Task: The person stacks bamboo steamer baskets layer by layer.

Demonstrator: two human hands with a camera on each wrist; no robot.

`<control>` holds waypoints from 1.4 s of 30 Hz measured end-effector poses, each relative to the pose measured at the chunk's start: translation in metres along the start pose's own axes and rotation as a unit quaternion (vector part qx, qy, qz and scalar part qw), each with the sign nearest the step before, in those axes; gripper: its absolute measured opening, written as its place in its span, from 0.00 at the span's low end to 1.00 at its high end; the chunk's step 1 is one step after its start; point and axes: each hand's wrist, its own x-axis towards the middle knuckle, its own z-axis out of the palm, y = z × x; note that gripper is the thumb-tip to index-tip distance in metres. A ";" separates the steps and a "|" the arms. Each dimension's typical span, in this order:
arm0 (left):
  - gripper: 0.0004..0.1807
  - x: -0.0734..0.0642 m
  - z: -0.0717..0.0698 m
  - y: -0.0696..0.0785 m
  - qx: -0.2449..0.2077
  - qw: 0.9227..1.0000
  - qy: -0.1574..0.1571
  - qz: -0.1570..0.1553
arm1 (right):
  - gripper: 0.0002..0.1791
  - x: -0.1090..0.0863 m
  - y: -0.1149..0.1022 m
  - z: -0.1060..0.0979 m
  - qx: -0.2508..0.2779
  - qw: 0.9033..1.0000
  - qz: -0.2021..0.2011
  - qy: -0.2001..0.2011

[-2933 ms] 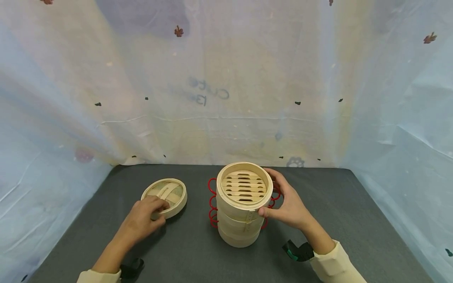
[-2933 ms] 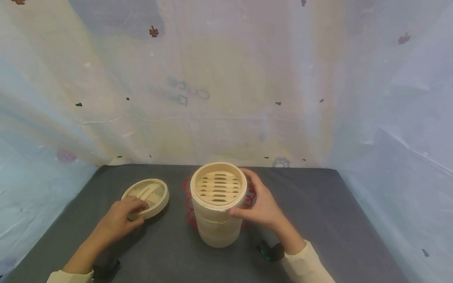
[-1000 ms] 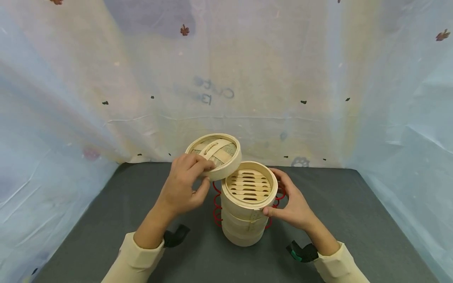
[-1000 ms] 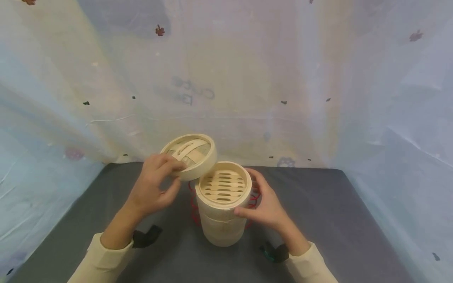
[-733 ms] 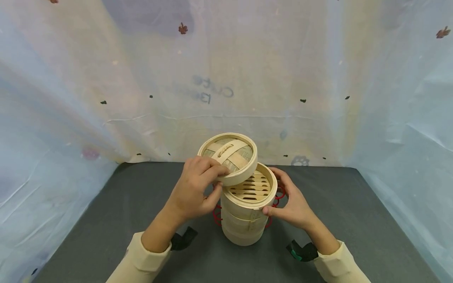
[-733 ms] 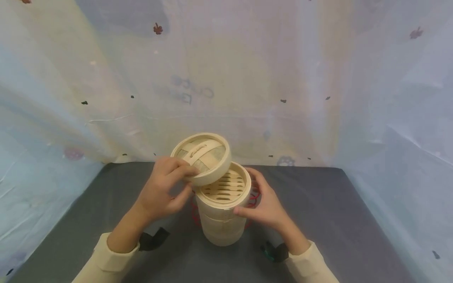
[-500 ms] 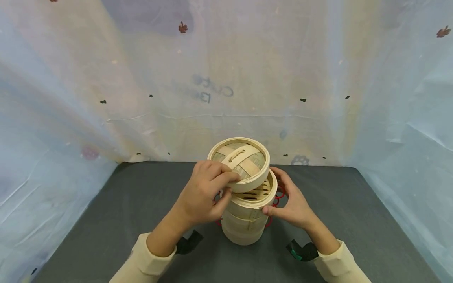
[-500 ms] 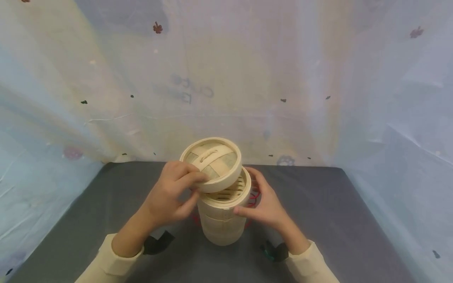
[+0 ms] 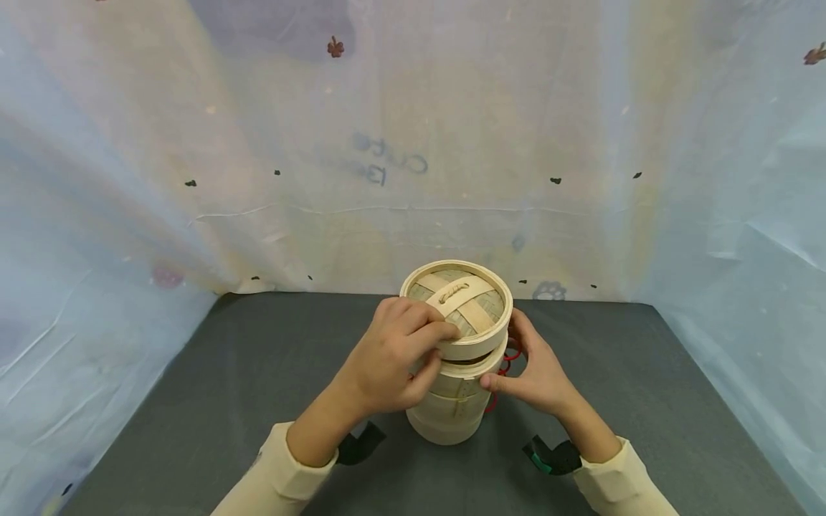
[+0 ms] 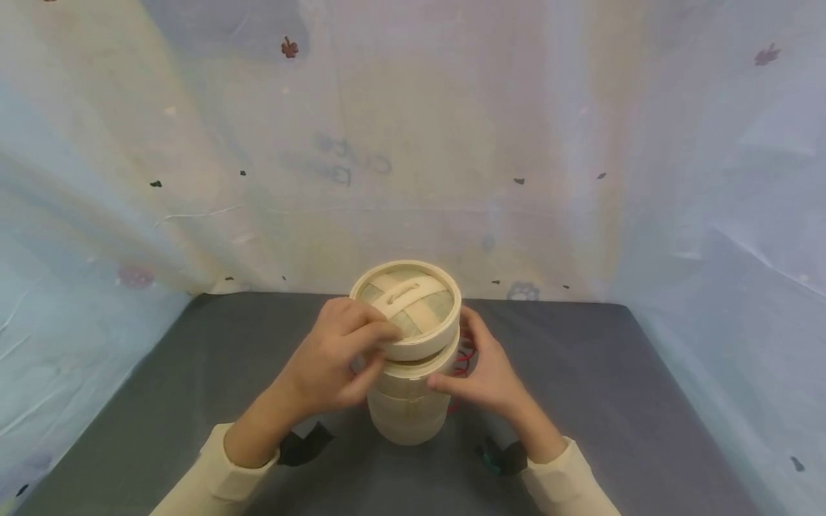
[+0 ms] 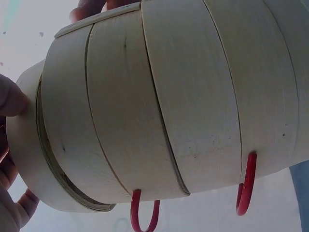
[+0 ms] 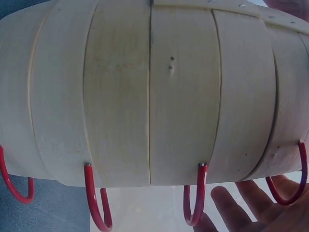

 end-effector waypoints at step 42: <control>0.14 -0.005 0.004 0.012 0.010 1.000 -0.012 0.025 | 0.53 -0.004 -0.002 -0.003 0.029 0.999 -0.012 -0.002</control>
